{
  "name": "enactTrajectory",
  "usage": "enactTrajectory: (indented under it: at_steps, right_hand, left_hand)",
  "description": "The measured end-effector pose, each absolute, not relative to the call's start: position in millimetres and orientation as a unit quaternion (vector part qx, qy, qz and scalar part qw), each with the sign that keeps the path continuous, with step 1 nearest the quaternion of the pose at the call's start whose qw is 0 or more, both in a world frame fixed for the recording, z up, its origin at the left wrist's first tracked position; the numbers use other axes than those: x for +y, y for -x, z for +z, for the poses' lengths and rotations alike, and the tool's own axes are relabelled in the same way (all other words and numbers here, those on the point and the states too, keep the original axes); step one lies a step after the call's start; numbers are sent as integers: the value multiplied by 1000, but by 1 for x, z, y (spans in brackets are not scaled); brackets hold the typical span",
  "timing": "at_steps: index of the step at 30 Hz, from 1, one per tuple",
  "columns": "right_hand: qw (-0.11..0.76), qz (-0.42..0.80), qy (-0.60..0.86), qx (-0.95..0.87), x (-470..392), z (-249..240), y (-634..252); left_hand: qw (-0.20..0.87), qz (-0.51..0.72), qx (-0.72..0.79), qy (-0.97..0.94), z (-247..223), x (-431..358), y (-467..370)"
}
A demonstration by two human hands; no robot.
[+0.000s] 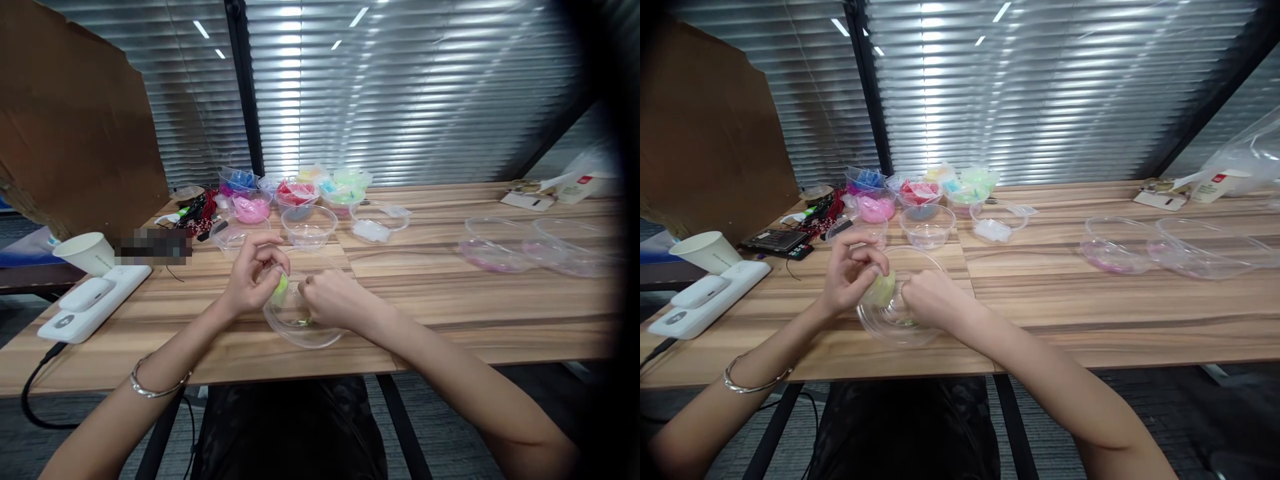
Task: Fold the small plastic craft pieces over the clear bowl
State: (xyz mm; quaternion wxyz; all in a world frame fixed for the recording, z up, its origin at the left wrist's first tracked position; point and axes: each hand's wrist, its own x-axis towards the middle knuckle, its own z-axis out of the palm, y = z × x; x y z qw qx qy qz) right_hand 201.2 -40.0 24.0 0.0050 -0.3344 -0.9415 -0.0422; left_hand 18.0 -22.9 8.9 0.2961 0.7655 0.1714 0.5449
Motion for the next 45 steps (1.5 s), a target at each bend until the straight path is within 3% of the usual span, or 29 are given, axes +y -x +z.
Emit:
enactTrajectory:
  at_steps: [4,9,13,18,32,45]
  right_hand:
    - [8,3,284,-959,-41,27,-206]
    - [52,187,193,-962,-38,29,-213]
    - [55,227,175,-956,-38,31,-214]
    - [-1,306,100,-947,-36,36,-217]
    - [-42,372,134,-917,-26,33,-216]
    - [-28,430,96,-897,-20,33,-221]
  left_hand:
    - [278,544,166,-774,9,-24,-17]
    - [293,541,168,-771,10,-23,-16]
    - [305,535,168,-770,12,-23,-16]
    - [322,529,163,-768,10,-25,-19]
    - [418,510,194,-726,2,-11,-18]
    - [451,502,202,-710,-1,-5,-20]
